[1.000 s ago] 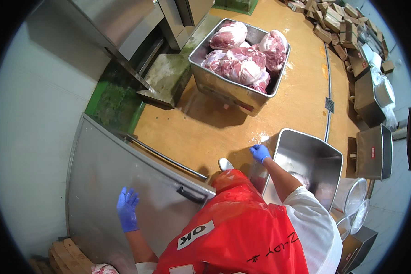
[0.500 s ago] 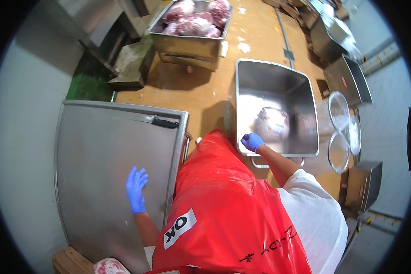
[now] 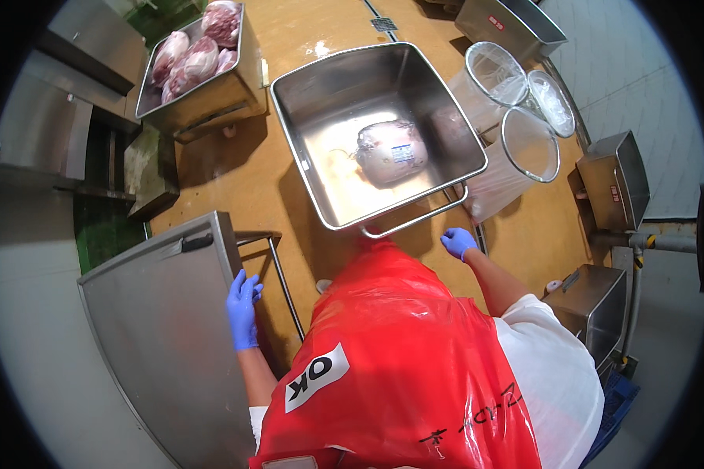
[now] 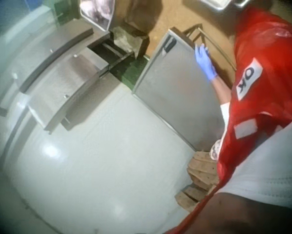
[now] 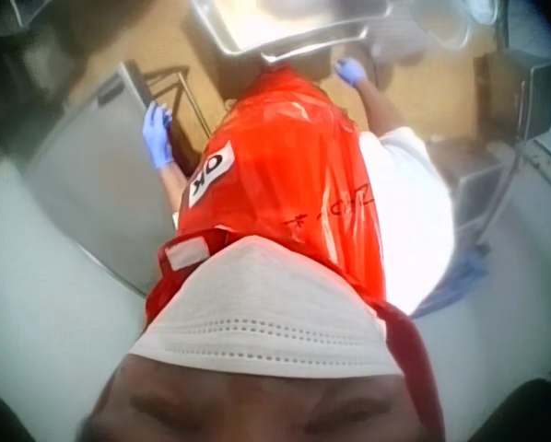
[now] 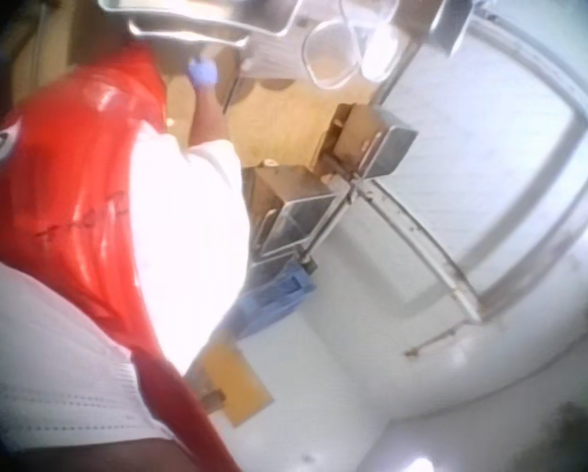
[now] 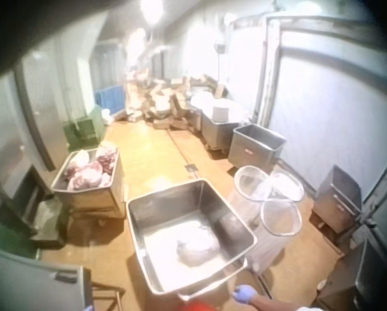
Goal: The person removes a large piece of raw meat from a plastic bag and places it on a stainless steel table. They use a knife to trim fat and connective tissue from the meat, placing the trimmed pieces into a metal tray. The person then places the trimmed meat back into a plastic bag.
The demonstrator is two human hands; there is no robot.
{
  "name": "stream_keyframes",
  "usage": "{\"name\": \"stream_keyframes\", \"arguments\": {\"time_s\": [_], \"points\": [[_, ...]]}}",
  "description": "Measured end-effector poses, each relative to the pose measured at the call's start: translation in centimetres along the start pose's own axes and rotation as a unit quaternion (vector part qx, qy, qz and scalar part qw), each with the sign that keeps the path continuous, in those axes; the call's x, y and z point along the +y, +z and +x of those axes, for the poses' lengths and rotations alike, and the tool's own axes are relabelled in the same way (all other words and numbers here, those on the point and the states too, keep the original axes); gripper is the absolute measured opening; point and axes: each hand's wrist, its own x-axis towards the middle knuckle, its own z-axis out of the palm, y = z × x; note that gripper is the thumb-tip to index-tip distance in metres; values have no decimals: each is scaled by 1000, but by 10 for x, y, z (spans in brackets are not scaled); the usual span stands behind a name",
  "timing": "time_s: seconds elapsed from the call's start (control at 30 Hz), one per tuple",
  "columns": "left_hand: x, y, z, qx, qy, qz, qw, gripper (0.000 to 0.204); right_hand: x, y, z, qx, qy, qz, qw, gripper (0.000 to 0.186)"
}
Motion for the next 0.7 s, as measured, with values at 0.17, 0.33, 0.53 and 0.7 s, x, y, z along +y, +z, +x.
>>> {"name": "stream_keyframes", "arguments": {"time_s": [0.17,0.33,0.53,0.7], "points": [[28,124,48,-69,14,20,997,55,85,-42,28,15,51,25,998,35],[0,230,92,-83,51,172,980,57,101,-94,97,118,3,177,977,33],[-8,329,108,-160,24,385,909,65,85,-142,206,110,-37,293,949,29],[-2,385,153,-190,0,409,893,68,64,-151,264,63,-22,255,965,30]]}}
